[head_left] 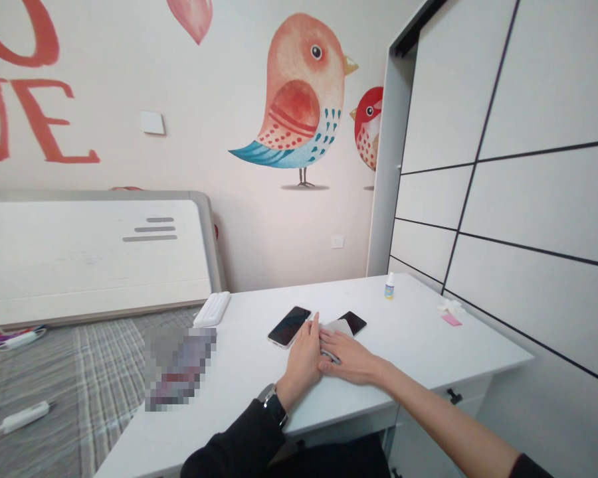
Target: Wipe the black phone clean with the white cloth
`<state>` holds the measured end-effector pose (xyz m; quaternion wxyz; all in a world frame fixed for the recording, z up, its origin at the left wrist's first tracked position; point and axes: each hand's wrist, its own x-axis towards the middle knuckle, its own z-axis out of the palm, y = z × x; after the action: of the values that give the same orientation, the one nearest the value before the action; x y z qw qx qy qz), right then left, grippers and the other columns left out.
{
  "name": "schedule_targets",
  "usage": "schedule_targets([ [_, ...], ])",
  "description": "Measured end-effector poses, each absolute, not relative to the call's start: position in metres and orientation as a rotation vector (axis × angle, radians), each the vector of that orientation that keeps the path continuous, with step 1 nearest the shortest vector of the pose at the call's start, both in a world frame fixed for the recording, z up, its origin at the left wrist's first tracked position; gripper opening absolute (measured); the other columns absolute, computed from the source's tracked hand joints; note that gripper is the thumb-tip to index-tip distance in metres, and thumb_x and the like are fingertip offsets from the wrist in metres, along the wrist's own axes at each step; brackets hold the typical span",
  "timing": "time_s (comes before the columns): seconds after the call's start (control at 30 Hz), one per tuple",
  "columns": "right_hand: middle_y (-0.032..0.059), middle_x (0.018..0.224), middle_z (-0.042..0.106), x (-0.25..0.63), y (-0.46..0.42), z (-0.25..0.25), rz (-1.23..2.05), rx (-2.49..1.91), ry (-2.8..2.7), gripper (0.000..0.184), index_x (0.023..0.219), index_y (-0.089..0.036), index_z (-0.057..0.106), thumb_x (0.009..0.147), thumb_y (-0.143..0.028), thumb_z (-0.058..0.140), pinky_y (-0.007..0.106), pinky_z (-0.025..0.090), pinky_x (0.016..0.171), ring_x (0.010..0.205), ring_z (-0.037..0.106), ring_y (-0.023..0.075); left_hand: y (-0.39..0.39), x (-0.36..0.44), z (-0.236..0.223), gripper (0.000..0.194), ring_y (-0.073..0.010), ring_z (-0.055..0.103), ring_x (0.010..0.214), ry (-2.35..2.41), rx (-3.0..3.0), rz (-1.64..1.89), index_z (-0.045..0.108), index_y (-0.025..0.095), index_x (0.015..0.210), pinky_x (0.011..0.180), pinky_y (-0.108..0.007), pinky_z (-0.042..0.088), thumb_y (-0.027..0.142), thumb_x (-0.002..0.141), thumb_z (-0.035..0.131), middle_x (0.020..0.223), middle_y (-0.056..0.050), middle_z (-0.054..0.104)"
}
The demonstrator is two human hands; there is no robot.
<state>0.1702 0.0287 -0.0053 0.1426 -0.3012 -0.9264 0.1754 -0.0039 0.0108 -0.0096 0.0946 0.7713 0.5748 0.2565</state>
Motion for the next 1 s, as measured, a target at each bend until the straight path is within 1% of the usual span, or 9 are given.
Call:
schedule_targets([
  [0.13,0.0125,0.163,0.028,0.174,0.029,-0.009,0.517,-0.855,-2.675,0.073,0.156,-0.020,0.038,0.102,-0.068,0.033,0.052,0.017,0.125,0.152,0.025,0.0305,0.007,-0.003,-0.006,0.096,-0.0286,0.047,0.133,1.719,2.300,0.737,0.019,0.011,0.158,0.113,-0.035,0.036,0.009,0.069,0.056,0.146,-0.019,0.045],
  [0.27,0.0122,0.163,0.029,0.182,0.029,-0.012,0.515,-0.867,-2.675,0.075,0.158,-0.017,0.032,0.103,-0.067,0.032,0.048,0.016,0.126,0.152,0.026,0.0270,0.007,-0.002,-0.005,0.097,-0.0296,0.046,0.136,1.739,2.294,0.726,0.020,0.011,0.157,0.114,-0.035,0.036,0.013,0.069,0.060,0.149,-0.018,0.044],
  [0.47,0.0046,0.164,0.027,0.219,0.038,-0.015,0.487,-0.996,-2.610,0.069,0.160,-0.025,0.028,0.103,-0.066,0.030,0.047,0.016,0.126,0.152,0.025,0.0256,0.010,-0.001,-0.007,0.092,-0.0304,0.044,0.138,1.756,2.309,0.748,0.026,0.010,0.156,0.117,-0.037,0.033,0.032,0.076,0.067,0.150,-0.017,0.045],
  [0.57,0.0053,0.164,0.028,0.242,0.051,-0.017,0.455,-1.109,-2.557,0.070,0.159,-0.025,0.030,0.103,-0.066,0.029,0.049,0.017,0.126,0.152,0.026,0.0261,0.009,-0.001,-0.006,0.090,-0.0316,0.046,0.136,1.766,2.320,0.747,0.029,0.009,0.155,0.116,-0.038,0.033,0.038,0.078,0.066,0.145,-0.017,0.051],
  [0.67,0.0091,0.162,0.033,0.249,0.064,-0.018,0.414,-1.208,-2.504,0.072,0.157,-0.021,0.035,0.102,-0.067,0.029,0.055,0.015,0.124,0.152,0.027,0.0294,0.009,0.000,-0.003,0.089,-0.0328,0.051,0.130,1.767,2.329,0.721,0.031,0.008,0.154,0.113,-0.040,0.036,0.038,0.078,0.065,0.138,-0.017,0.058],
  [0.77,0.0133,0.161,0.033,0.233,0.071,-0.018,0.381,-1.237,-2.480,0.077,0.156,-0.018,0.037,0.099,-0.070,0.037,0.060,0.011,0.123,0.151,0.026,0.0335,0.010,0.001,-0.001,0.089,-0.0340,0.052,0.128,1.761,2.344,0.702,0.031,0.007,0.154,0.112,-0.042,0.037,0.039,0.078,0.064,0.137,-0.018,0.060],
  [0.87,0.0136,0.161,0.033,0.199,0.068,-0.018,0.382,-1.179,-2.507,0.080,0.156,-0.017,0.037,0.097,-0.070,0.043,0.056,0.015,0.124,0.151,0.026,0.0326,0.010,0.001,0.001,0.086,-0.0335,0.052,0.129,1.753,2.357,0.685,0.031,0.006,0.154,0.113,-0.041,0.035,0.035,0.079,0.060,0.140,-0.018,0.059],
  [0.93,0.0134,0.161,0.033,0.178,0.061,-0.019,0.390,-1.116,-2.538,0.080,0.157,-0.015,0.034,0.098,-0.069,0.041,0.052,0.017,0.125,0.151,0.027,0.0306,0.011,-0.001,0.001,0.085,-0.0317,0.050,0.132,1.741,2.365,0.672,0.030,0.005,0.154,0.115,-0.039,0.033,0.031,0.079,0.059,0.146,-0.018,0.055],
  [1.0,0.0141,0.163,0.029,0.165,0.053,-0.020,0.393,-1.062,-2.565,0.081,0.158,-0.012,0.030,0.100,-0.069,0.037,0.049,0.017,0.125,0.152,0.025,0.0287,0.010,-0.002,0.000,0.084,-0.0309,0.050,0.133,1.738,2.363,0.666,0.030,0.005,0.154,0.114,-0.037,0.034,0.031,0.079,0.059,0.149,-0.018,0.051],
])
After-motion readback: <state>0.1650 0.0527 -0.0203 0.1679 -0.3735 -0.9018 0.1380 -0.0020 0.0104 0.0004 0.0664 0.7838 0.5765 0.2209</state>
